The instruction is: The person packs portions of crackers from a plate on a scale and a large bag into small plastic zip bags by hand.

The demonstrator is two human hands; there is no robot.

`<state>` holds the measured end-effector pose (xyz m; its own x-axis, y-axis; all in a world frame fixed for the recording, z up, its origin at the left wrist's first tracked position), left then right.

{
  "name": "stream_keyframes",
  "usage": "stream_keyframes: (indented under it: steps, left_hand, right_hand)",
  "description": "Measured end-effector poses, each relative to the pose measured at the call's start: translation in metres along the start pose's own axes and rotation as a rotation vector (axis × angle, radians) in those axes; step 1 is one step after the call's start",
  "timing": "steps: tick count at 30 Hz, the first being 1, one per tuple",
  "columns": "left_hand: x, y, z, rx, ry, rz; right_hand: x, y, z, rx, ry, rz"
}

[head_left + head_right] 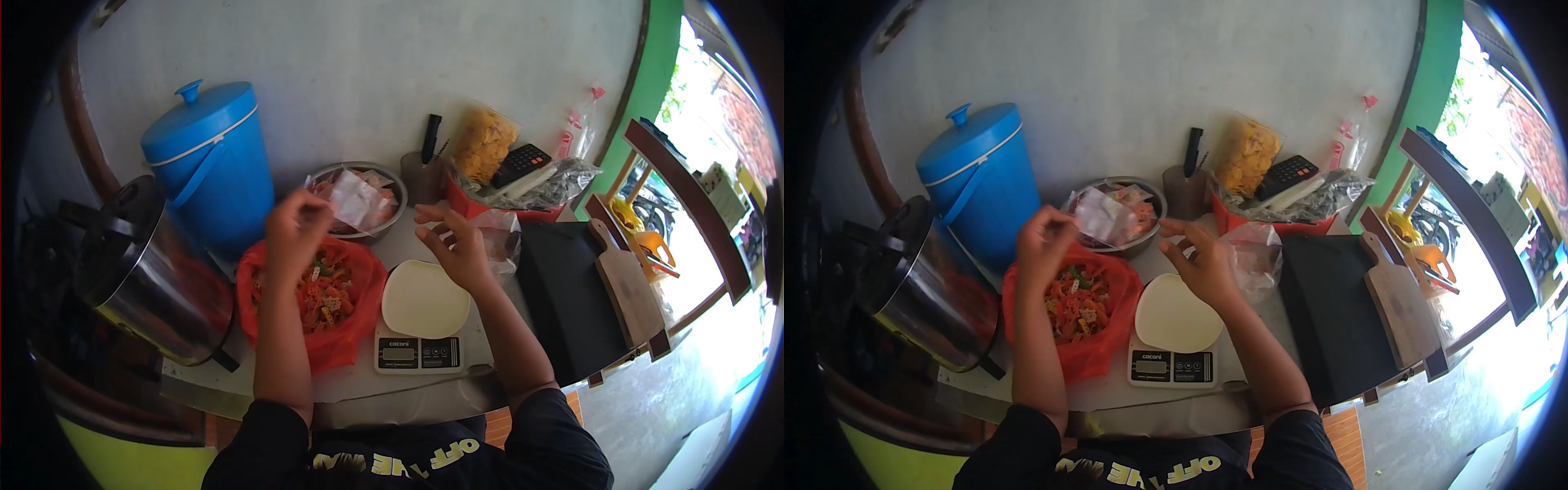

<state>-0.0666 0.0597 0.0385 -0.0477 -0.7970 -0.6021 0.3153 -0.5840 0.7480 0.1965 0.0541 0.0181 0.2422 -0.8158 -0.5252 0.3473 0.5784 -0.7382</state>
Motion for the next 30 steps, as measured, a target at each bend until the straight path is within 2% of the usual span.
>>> stream_keyframes:
  steps: [3,6,9,12,15,21,24,27,30]
  left_hand:
    - [0.004,-0.018,0.074,-0.107,0.175,0.039]
    - [0.014,-0.008,0.113,0.027,0.273,0.114]
    - [0.021,-0.016,0.132,-0.082,0.191,0.04]
    - [0.019,-0.022,0.125,-0.037,0.144,0.09]
    - [0.016,-0.015,0.114,0.029,0.085,0.064]
    - [0.013,-0.008,0.107,-0.075,0.052,0.106]
    - [0.012,-0.011,0.107,-0.095,0.044,0.08]
    - [0.012,-0.015,0.11,-0.033,0.078,0.04]
    - [0.012,-0.01,0.113,-0.057,0.105,0.051]
  right_hand:
    - [0.003,0.01,-0.032,0.07,-0.232,0.101]
    - [0.008,0.005,-0.073,0.061,-0.451,0.057]
    - [0.01,0.005,-0.113,0.276,-0.588,0.278]
    - [0.012,0.01,-0.142,0.464,-0.654,0.256]
    - [0.014,0.017,-0.16,0.637,-0.62,0.361]
    - [0.007,0.038,-0.166,0.453,-0.601,0.195]
    - [-0.002,0.029,-0.145,0.175,-0.556,0.067]
    - [-0.013,0.017,-0.118,-0.1,-0.653,-0.087]
    - [-0.017,0.017,-0.098,-0.143,-0.698,-0.26]
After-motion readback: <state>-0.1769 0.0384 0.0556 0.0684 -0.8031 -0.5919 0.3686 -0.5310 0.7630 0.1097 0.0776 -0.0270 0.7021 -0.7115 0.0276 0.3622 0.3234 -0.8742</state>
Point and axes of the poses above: each hand's wrist, its own x-axis away from the middle knuckle, its own z-axis out of the back of the hand, y = z × x, the point moved 6 cm from there along -x, towards the middle knuckle, and after that the axes turned 8 degrees about -y, right-handed, at the moved point
